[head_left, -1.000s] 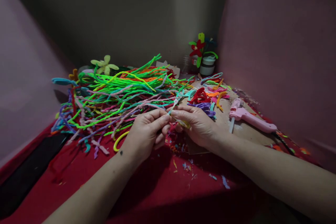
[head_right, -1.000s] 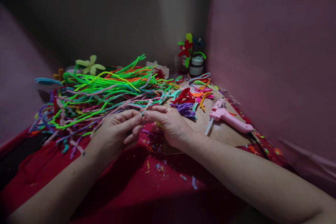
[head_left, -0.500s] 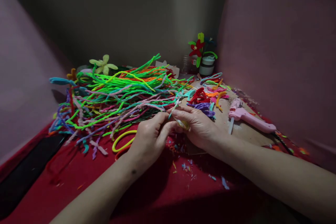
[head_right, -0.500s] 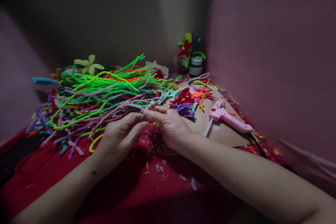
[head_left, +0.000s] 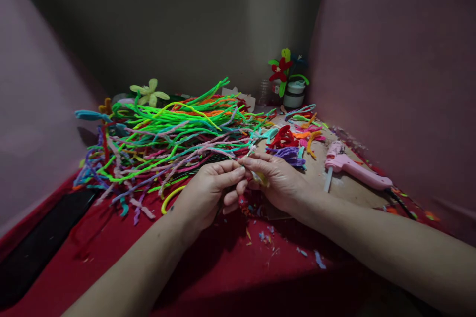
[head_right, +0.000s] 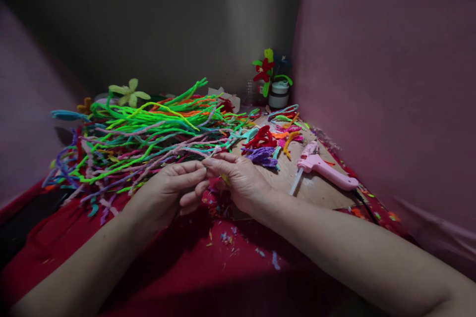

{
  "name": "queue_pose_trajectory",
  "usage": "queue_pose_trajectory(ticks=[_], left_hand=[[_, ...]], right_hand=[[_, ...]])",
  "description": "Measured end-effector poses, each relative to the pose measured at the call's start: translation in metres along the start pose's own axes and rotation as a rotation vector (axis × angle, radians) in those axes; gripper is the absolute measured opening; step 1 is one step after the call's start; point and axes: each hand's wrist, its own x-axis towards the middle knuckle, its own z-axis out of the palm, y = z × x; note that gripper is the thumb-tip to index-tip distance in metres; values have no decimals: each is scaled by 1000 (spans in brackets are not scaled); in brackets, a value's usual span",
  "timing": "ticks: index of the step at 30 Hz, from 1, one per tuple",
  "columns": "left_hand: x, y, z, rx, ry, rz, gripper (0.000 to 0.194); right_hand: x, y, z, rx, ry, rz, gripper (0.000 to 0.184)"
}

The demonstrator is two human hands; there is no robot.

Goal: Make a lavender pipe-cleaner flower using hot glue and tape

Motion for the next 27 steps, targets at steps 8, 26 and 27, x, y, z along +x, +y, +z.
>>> queue_pose_trajectory(ticks=[8, 26, 27], left_hand=[[1, 2, -6, -150, -58, -23, 14], [-8, 1, 5, 448, 177, 228, 17], [-8, -1, 6, 565, 264, 318, 14]], right_hand=[[0, 0, -3, 1, -67, -23, 23], [-4, -6, 1, -6, -29, -53, 15], [-4, -6, 2, -15, -14, -65, 14]])
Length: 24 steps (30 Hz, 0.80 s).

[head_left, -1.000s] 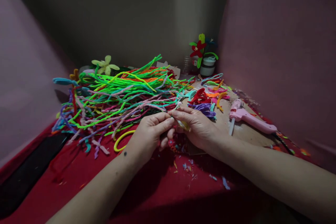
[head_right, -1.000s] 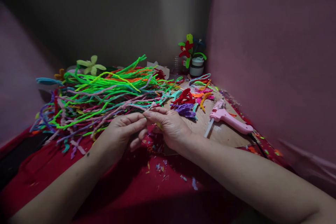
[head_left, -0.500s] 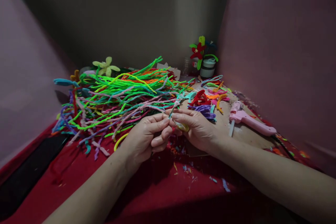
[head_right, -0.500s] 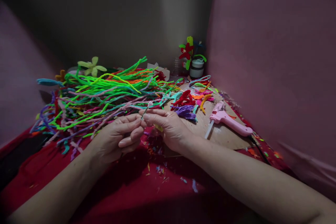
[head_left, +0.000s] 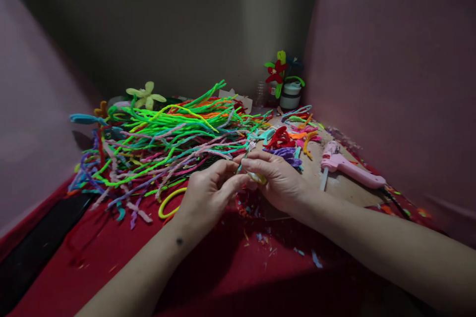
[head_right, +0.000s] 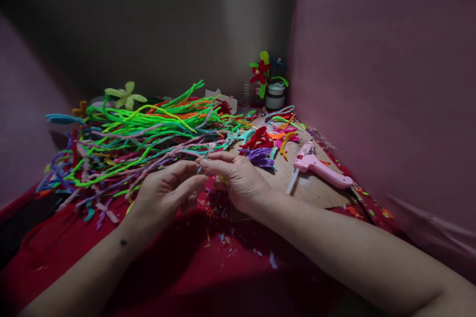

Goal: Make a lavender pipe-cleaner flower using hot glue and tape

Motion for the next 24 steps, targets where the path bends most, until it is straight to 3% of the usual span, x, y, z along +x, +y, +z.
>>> queue_pose_trajectory(ticks=[3, 5, 8, 11, 14, 17, 20, 22, 24], left_hand=[[-2, -3, 3, 229, 184, 227, 6], [-2, -4, 3, 235, 207, 253, 8], [-2, -1, 3, 26, 138, 73, 19], [-1, 3, 2, -309, -21, -133, 23], [1, 2, -2, -557, -160, -235, 18], [3, 0, -5, -648, -264, -302, 15], [3, 0, -5, -515, -276, -271, 22], [1, 0, -2, -257, -173, -140, 26], [-1, -1, 1, 30, 2, 55, 18]], right_hand=[[-2, 1, 3, -22, 47, -1, 14], [-3, 1, 4, -35, 45, 4, 15], [-5, 1, 4, -72, -28, -30, 15], [-5, 1, 4, -95, -107, -64, 12], [-3, 2, 2, -99, -140, -62, 12], [-1, 3, 1, -79, -168, -54, 14], [-1, 4, 1, -58, -152, -56, 14], [-1, 4, 1, -64, -116, -66, 12], [-1, 5, 1, -56, -83, -64, 12]])
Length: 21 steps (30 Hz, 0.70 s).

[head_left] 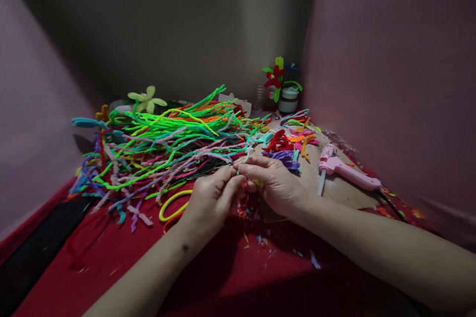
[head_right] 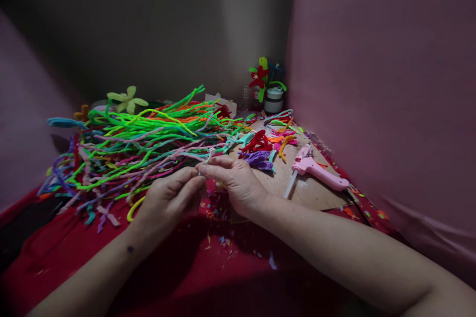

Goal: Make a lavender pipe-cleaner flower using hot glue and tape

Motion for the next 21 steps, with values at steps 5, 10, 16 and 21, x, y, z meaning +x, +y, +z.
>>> queue_pose_trajectory(ticks=[5, 10, 16, 21], left_hand=[[-2, -7, 4, 292, 218, 234, 5], [-1, -4, 3, 110, 134, 100, 11], [3, 6, -1, -417, -63, -265, 20], [7, -5, -8, -673, -232, -330, 19]], right_hand=[[0, 1, 1, -28, 44, -23, 13], [-1, 0, 0, -90, -9, -28, 15], [1, 0, -3, -118, -49, -30, 14], [1, -1, -4, -50, -46, 44, 15]])
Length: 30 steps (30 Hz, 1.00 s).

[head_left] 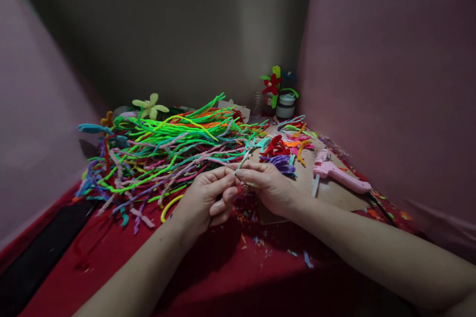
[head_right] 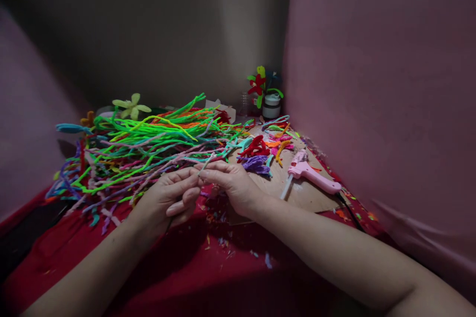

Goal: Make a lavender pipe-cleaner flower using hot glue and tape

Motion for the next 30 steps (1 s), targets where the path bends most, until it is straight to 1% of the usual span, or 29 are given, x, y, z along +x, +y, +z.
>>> queue_pose_trajectory(ticks=[3, 5, 8, 10, 12, 13, 15, 17, 20, 23, 25, 27, 30], left_hand=[[3, -2, -7, -62, -81, -27, 18], [4, -2, -10, -93, -94, -33, 17], [4, 0, -11, -136, -77, -30, 15], [5, 1, -10, -156, -68, -38, 15], [6, 2, -10, -167, -59, -51, 14], [7, 1, -10, -170, -50, -54, 13], [9, 0, -12, -170, -20, -53, 12], [11, -3, -14, -159, 11, -49, 12], [13, -6, -15, -128, 23, -44, 13], [13, -8, -14, -71, 56, -53, 14], [14, -10, -14, -2, 97, -56, 15], [15, -13, -15, 97, 124, -53, 18], [18, -17, -16, 223, 148, -76, 21]], right_hand=[[2, 0, -3, -9, -6, 27, 25], [2, -1, -5, -48, -30, -1, 18], [1, -4, -5, -154, -50, -82, 12], [-1, -7, -5, -247, 2, -112, 14], [-3, -10, -4, -319, 66, -90, 17], [-4, -11, -3, -336, 77, -70, 20], [-5, -12, -4, -347, 61, -29, 24], [-4, -12, -5, -346, 38, -9, 25], [-3, -11, -7, -332, 30, 11, 21], [-1, -9, -9, -319, 72, 34, 24], [0, -8, -9, -308, 107, 75, 24], [1, -6, -9, -280, 102, 131, 22], [2, -6, -9, -231, 119, 150, 16]])
